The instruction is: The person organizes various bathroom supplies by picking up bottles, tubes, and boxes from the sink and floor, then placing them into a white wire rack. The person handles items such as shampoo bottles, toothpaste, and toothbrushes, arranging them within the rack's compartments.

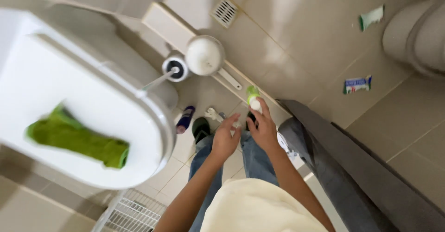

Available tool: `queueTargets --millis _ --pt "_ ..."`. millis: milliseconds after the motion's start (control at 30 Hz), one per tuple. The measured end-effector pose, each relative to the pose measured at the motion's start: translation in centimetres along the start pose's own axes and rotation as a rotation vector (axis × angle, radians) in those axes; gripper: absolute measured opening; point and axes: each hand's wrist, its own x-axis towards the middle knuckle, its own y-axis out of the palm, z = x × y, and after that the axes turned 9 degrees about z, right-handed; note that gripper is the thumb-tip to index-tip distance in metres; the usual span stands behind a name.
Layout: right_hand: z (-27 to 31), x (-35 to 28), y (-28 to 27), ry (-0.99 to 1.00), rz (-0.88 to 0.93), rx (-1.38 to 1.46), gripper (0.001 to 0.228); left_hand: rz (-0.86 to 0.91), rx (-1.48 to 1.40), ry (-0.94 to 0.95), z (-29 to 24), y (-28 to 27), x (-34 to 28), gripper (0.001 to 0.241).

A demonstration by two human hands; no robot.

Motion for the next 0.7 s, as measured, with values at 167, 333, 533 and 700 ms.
queueTargets --millis 167,333,533,700 --pt "8.7 -4.4 -1.2 -0.037 0.059 -0.026 0.034 -0.034 -0.018 0.067 -2.3 -3.1 -8.4 0.049" --pt "16.8 -9.0 -3.1 -0.137 0.094 -0.080 0.028 -0.070 0.031 0.098 -5.3 -6.3 -16.7 0.058" --pt "25.5 -13.5 -6.6 -0.214 0.224 -0.016 0.028 -0.108 0.015 0.095 -7.9 -8.0 -25.6 0.057" --pt "31.1 -15.5 -10.3 -0.299 0.387 -0.115 0.028 -0.407 -0.117 0.153 -9.9 -6.7 -30.2 0.054"
